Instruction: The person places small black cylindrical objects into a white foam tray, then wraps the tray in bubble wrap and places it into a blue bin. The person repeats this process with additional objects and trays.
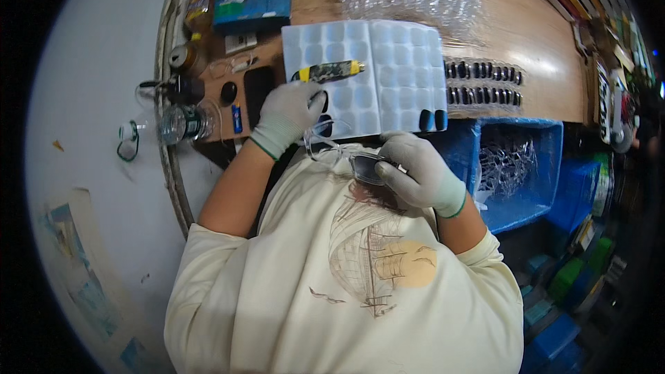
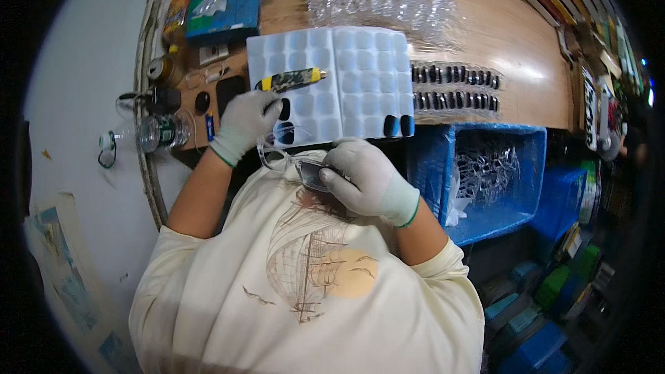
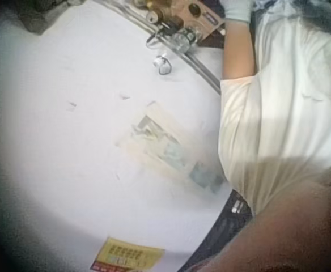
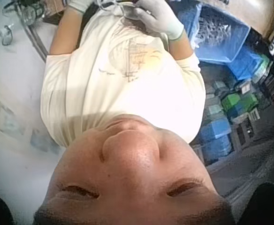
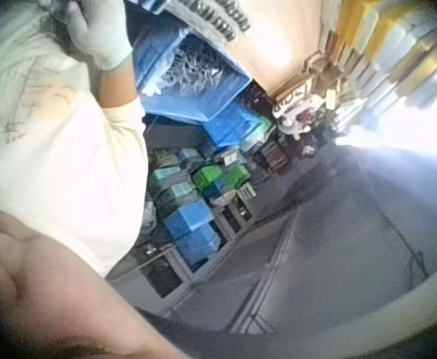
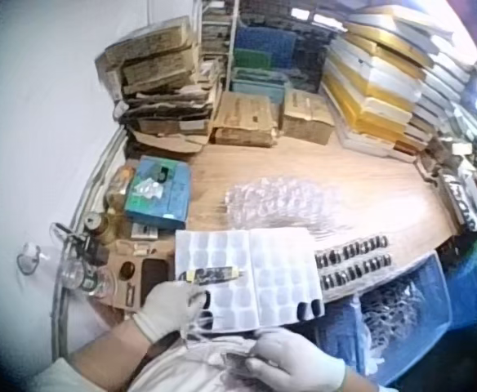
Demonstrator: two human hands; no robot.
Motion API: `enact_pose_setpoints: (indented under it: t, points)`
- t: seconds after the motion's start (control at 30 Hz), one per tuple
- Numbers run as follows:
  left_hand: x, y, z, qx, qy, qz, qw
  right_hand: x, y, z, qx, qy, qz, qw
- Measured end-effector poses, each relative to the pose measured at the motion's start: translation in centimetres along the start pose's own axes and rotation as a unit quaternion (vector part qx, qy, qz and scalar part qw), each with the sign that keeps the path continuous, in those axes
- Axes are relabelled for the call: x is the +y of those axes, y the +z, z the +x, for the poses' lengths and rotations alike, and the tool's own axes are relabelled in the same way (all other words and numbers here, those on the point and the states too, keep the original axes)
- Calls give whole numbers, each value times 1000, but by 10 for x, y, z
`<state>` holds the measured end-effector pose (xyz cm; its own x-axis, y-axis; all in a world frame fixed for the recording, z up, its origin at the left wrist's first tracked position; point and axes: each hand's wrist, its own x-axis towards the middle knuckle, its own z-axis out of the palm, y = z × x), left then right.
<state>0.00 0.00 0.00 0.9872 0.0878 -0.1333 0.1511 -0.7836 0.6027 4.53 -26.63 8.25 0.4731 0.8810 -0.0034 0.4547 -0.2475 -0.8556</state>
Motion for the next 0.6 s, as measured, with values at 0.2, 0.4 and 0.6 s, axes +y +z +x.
enact_pose_setpoints:
  t: [0.2,0.4,0.6]
  points:
    - [9,27,1,-39,-19,31,999,-27,22,-18,109,133,98,980]
    - [-18,45,4,86,58,133,986,-11,42,-18,167,40,92,981]
    - [-6,44,-3,54,-47,169,983,-23,30,-11,233,105,138,957]
